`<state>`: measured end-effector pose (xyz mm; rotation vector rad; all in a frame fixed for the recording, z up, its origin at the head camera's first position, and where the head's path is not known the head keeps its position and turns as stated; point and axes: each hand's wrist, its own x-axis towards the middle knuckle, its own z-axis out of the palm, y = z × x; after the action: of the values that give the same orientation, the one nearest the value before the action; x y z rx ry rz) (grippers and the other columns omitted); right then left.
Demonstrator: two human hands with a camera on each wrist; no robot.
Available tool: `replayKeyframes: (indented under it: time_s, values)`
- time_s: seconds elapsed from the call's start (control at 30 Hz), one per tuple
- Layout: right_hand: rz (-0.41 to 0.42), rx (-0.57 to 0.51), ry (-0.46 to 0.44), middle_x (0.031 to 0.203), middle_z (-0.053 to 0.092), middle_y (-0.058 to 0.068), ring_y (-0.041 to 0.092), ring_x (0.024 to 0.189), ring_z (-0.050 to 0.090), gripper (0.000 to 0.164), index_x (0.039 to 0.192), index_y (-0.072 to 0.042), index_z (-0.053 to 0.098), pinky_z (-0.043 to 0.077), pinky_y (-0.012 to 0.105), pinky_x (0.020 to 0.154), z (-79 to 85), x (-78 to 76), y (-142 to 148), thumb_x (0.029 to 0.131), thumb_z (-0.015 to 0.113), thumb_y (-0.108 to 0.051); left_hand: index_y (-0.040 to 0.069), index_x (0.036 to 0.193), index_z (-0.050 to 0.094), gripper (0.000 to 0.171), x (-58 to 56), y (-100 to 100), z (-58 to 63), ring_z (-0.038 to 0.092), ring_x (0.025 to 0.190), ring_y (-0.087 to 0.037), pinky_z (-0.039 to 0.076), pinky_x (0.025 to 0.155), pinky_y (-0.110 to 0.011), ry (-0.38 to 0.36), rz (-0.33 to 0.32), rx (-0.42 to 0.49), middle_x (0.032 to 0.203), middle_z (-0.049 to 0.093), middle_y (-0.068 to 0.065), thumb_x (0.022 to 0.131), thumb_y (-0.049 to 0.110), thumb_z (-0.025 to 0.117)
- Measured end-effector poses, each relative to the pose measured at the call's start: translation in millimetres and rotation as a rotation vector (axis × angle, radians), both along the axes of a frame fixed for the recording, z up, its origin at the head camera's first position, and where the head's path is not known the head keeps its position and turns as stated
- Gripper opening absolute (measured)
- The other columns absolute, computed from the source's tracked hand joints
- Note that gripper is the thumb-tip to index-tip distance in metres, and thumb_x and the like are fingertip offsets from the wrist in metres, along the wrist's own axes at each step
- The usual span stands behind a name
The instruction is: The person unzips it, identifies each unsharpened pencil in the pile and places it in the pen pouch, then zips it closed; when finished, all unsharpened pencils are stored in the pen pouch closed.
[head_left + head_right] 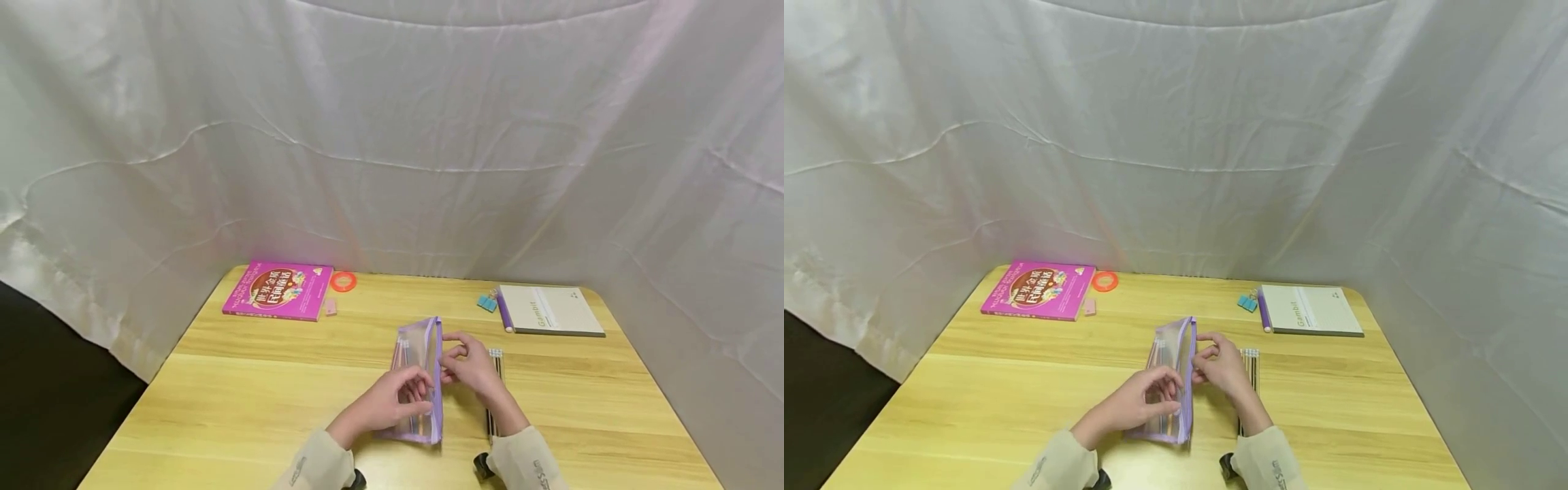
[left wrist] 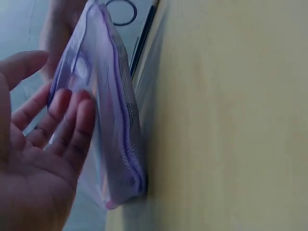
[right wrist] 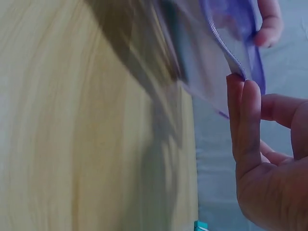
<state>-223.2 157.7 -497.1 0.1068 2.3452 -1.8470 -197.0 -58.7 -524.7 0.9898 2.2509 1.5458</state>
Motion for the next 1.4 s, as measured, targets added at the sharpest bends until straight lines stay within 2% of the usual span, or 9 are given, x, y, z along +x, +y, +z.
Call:
replayKeyframes:
  time_s: [0.17, 0.3, 0.4, 0.57, 0.67, 0.83, 0.97, 1.13, 1.4]
  values:
    - [-0.011, -0.047, 0.016, 0.092, 0.069, 0.017, 0.022, 0.065, 0.071, 0.054, 0.142, 0.000, 0.053, 0.064, 0.038, 0.066, 4.1, 1.2, -2.5, 0.090, 0.066, 0.009, 0.023, 0.134, 0.058, 0.052, 13.9, -1.1, 6.1, 0.063, 0.092, -0.007, 0.055, 0.080, -0.023, 0.089, 0.038, -0.109, 0.107, 0.064, 0.001, 0.090, 0.042, 0.079]
    - [-0.023, -0.087, 0.019, 0.093, 0.069, 0.017, 0.021, 0.066, 0.071, 0.056, 0.144, -0.001, 0.052, 0.064, 0.035, 0.066, 6.2, 1.0, -4.2, 0.092, 0.066, 0.008, 0.027, 0.143, 0.047, 0.083, 27.6, -2.8, 10.0, 0.061, 0.097, -0.006, 0.053, 0.083, -0.022, 0.157, 0.096, -0.206, 0.112, 0.061, 0.006, 0.076, 0.050, 0.090]
    - [-0.029, -0.111, 0.017, 0.092, 0.068, 0.017, 0.020, 0.066, 0.071, 0.056, 0.146, -0.002, 0.051, 0.064, 0.034, 0.066, 7.4, 0.6, -4.5, 0.093, 0.065, 0.008, 0.026, 0.142, 0.044, 0.095, 35.4, -1.2, 9.3, 0.059, 0.097, -0.003, 0.053, 0.083, -0.022, 0.260, 0.143, -0.293, 0.112, 0.059, 0.009, 0.066, 0.051, 0.095]
    - [-0.032, -0.134, 0.009, 0.090, 0.066, 0.012, 0.019, 0.065, 0.071, 0.055, 0.146, -0.003, 0.050, 0.064, 0.035, 0.068, 8.6, -1.3, -4.2, 0.094, 0.064, 0.007, 0.021, 0.130, 0.050, 0.076, 40.3, 2.8, 6.4, 0.057, 0.091, -0.002, 0.051, 0.078, -0.018, 0.432, 0.229, -0.328, 0.105, 0.060, 0.010, 0.071, 0.037, 0.095]
    - [-0.042, -0.143, 0.006, 0.089, 0.065, 0.010, 0.019, 0.065, 0.071, 0.055, 0.146, -0.003, 0.050, 0.064, 0.036, 0.069, 9.4, -2.3, -3.0, 0.094, 0.063, 0.007, 0.020, 0.121, 0.056, 0.056, 41.9, 1.2, 6.5, 0.058, 0.086, -0.003, 0.049, 0.075, -0.016, 0.497, 0.252, -0.300, 0.099, 0.062, 0.010, 0.077, 0.025, 0.089]
    - [-0.061, -0.150, 0.002, 0.089, 0.066, 0.010, 0.022, 0.066, 0.072, 0.057, 0.146, -0.002, 0.049, 0.064, 0.043, 0.074, 9.0, -3.2, 0.4, 0.092, 0.063, 0.008, 0.020, 0.107, 0.064, 0.036, 45.2, -5.7, 8.1, 0.064, 0.081, -0.005, 0.052, 0.072, -0.016, 0.576, 0.301, -0.249, 0.094, 0.070, 0.009, 0.076, 0.010, 0.080]
    - [-0.058, -0.152, 0.003, 0.090, 0.066, 0.012, 0.022, 0.066, 0.072, 0.058, 0.147, -0.001, 0.048, 0.064, 0.046, 0.076, 8.2, -3.2, 3.4, 0.091, 0.062, 0.009, 0.020, 0.101, 0.067, 0.029, 46.0, -9.1, 8.2, 0.066, 0.078, -0.003, 0.053, 0.070, -0.014, 0.595, 0.338, -0.201, 0.093, 0.073, 0.009, 0.078, 0.006, 0.077]
    - [-0.064, -0.142, 0.002, 0.091, 0.066, 0.012, 0.020, 0.065, 0.071, 0.059, 0.147, -0.001, 0.047, 0.063, 0.046, 0.077, 6.6, -3.7, 6.7, 0.091, 0.063, 0.009, 0.019, 0.100, 0.071, 0.018, 45.8, -10.9, 7.9, 0.068, 0.075, 0.000, 0.052, 0.067, -0.008, 0.584, 0.336, -0.145, 0.097, 0.077, 0.005, 0.086, 0.010, 0.079]
    - [-0.079, -0.135, 0.007, 0.089, 0.068, 0.012, 0.019, 0.065, 0.072, 0.062, 0.148, 0.000, 0.045, 0.064, 0.037, 0.070, 5.1, -2.9, 11.1, 0.089, 0.063, 0.010, 0.015, 0.101, 0.072, 0.012, 42.8, -16.1, 9.3, 0.067, 0.071, 0.001, 0.053, 0.059, -0.010, 0.378, 0.392, -0.016, 0.088, 0.078, 0.001, 0.091, 0.017, 0.078]
